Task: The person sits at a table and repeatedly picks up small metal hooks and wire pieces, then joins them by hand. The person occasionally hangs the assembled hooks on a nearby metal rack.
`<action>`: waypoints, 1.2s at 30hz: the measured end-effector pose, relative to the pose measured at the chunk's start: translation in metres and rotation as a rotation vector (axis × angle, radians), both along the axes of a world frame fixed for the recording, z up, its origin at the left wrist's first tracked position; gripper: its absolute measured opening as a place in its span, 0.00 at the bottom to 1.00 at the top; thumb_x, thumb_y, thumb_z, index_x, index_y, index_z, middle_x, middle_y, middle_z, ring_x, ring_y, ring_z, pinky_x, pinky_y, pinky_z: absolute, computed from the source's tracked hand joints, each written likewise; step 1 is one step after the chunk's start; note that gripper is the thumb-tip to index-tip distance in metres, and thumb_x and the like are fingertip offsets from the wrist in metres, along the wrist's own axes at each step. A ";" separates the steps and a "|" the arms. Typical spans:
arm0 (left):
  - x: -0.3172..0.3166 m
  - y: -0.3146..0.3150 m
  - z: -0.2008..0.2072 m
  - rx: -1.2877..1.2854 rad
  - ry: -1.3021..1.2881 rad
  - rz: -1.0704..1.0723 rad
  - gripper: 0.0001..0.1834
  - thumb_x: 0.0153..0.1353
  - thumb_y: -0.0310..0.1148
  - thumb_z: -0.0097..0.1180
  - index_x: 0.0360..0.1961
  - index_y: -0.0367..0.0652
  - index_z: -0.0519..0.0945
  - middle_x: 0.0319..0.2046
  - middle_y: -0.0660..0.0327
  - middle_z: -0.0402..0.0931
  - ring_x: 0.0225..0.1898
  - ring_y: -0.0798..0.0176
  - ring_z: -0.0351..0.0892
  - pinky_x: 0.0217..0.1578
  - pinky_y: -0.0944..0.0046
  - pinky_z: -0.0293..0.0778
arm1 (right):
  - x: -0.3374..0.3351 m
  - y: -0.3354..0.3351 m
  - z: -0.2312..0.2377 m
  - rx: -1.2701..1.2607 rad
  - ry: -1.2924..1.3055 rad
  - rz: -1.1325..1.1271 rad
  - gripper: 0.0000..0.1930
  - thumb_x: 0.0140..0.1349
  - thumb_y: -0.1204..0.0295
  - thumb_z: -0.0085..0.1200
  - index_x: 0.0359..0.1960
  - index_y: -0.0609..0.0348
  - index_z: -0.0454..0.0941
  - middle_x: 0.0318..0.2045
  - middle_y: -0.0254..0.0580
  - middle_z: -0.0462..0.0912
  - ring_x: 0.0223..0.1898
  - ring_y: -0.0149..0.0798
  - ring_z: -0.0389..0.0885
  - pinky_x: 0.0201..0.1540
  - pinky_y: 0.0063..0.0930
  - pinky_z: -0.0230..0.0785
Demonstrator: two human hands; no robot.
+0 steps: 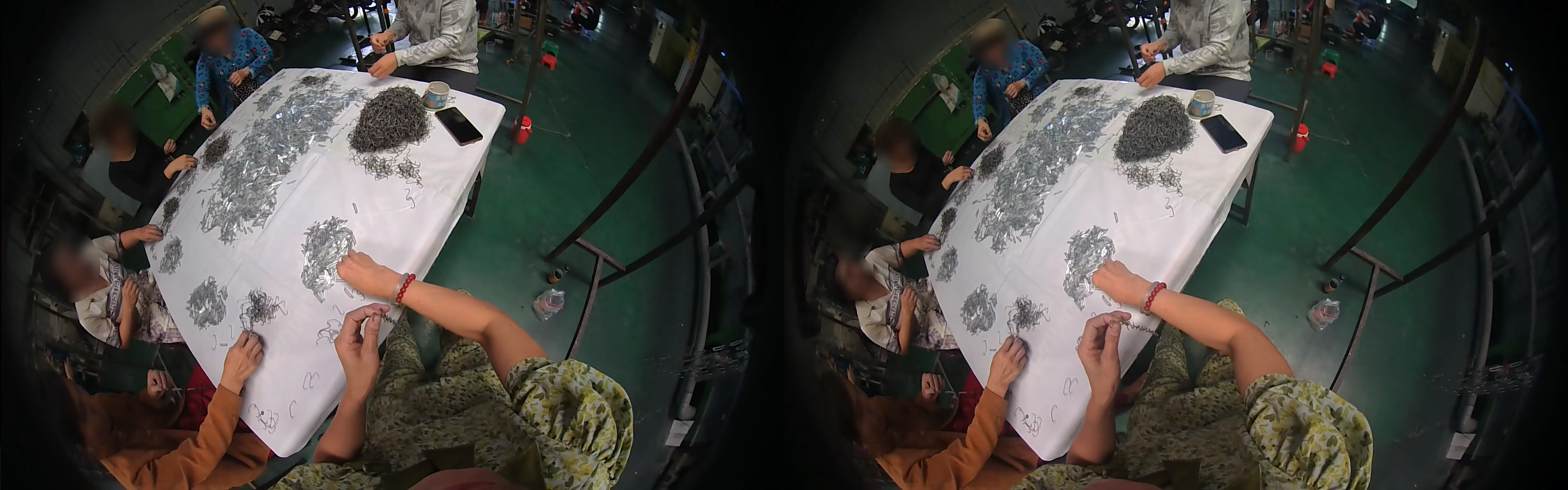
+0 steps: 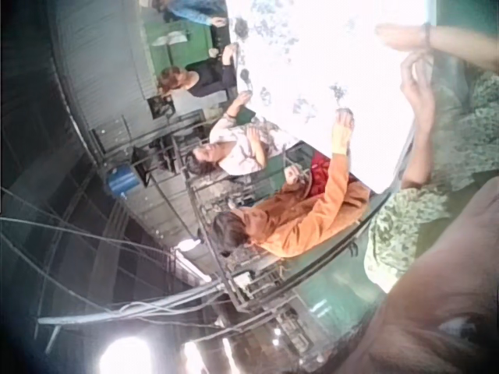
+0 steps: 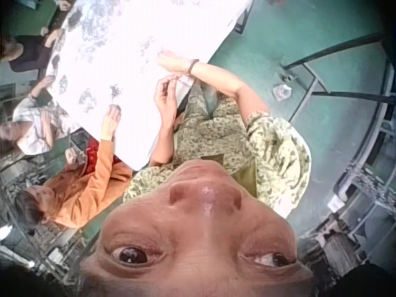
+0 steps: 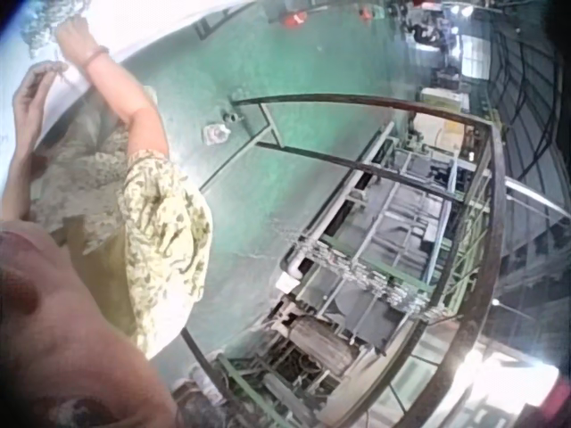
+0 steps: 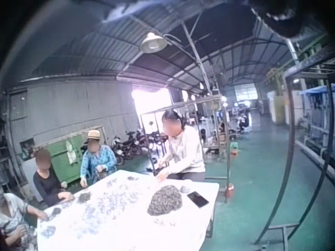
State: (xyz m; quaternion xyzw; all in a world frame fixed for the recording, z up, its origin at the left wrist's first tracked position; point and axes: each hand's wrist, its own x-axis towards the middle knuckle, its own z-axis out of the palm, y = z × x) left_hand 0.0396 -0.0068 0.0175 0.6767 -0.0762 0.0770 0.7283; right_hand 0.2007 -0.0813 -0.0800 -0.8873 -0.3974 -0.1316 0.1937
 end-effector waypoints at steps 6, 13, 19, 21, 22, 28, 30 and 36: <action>0.003 -0.003 -0.006 0.083 -0.010 0.014 0.04 0.65 0.23 0.53 0.39 0.33 0.77 0.39 0.58 0.81 0.42 0.68 0.77 0.48 0.67 0.70 | -0.029 -0.052 0.068 0.805 0.691 -0.150 0.05 0.56 0.82 0.54 0.34 0.69 0.79 0.26 0.44 0.81 0.28 0.36 0.81 0.32 0.29 0.74; 0.015 -0.019 -0.018 0.014 0.026 -0.004 0.05 0.65 0.23 0.53 0.39 0.34 0.77 0.37 0.59 0.80 0.41 0.69 0.76 0.47 0.68 0.70 | -0.132 -0.106 0.117 1.200 0.697 -0.099 0.08 0.56 0.84 0.59 0.38 0.69 0.81 0.30 0.38 0.80 0.27 0.26 0.78 0.27 0.17 0.73; 0.019 -0.015 -0.014 0.211 -0.069 0.034 0.07 0.63 0.26 0.55 0.41 0.33 0.78 0.36 0.57 0.81 0.40 0.69 0.79 0.42 0.69 0.73 | -0.135 -0.087 0.110 1.033 0.391 -0.156 0.06 0.55 0.87 0.58 0.34 0.69 0.82 0.32 0.42 0.80 0.28 0.28 0.79 0.26 0.18 0.73; 0.022 -0.015 -0.014 0.225 -0.116 0.023 0.08 0.62 0.26 0.56 0.41 0.35 0.79 0.36 0.55 0.81 0.39 0.63 0.81 0.41 0.66 0.74 | -0.138 -0.085 0.112 1.028 0.370 -0.180 0.06 0.55 0.88 0.57 0.34 0.70 0.81 0.32 0.42 0.80 0.28 0.29 0.78 0.26 0.19 0.72; 0.021 -0.014 -0.010 0.214 -0.113 0.008 0.07 0.62 0.26 0.56 0.40 0.34 0.79 0.36 0.56 0.81 0.39 0.65 0.80 0.41 0.67 0.74 | -0.140 -0.086 0.113 1.050 0.392 -0.190 0.06 0.55 0.88 0.57 0.34 0.69 0.81 0.32 0.42 0.80 0.27 0.28 0.78 0.27 0.18 0.72; 0.019 -0.012 -0.017 0.165 -0.126 0.023 0.07 0.62 0.27 0.57 0.39 0.37 0.80 0.36 0.57 0.81 0.39 0.62 0.81 0.40 0.65 0.75 | -0.141 -0.080 0.110 1.033 0.392 -0.195 0.05 0.54 0.89 0.58 0.32 0.70 0.81 0.32 0.43 0.80 0.27 0.29 0.77 0.25 0.19 0.74; 0.016 -0.013 -0.019 0.141 -0.126 0.035 0.07 0.61 0.27 0.57 0.39 0.37 0.80 0.36 0.57 0.81 0.40 0.61 0.81 0.40 0.65 0.75 | -0.140 -0.078 0.109 1.011 0.396 -0.192 0.05 0.54 0.89 0.58 0.32 0.70 0.80 0.32 0.43 0.80 0.27 0.29 0.77 0.25 0.19 0.73; 0.021 -0.005 -0.024 0.195 -0.151 0.040 0.07 0.61 0.26 0.58 0.39 0.38 0.80 0.36 0.57 0.81 0.40 0.60 0.81 0.40 0.63 0.75 | -0.132 -0.077 0.103 1.051 0.443 -0.190 0.04 0.57 0.87 0.56 0.34 0.70 0.79 0.33 0.44 0.81 0.28 0.30 0.77 0.29 0.19 0.71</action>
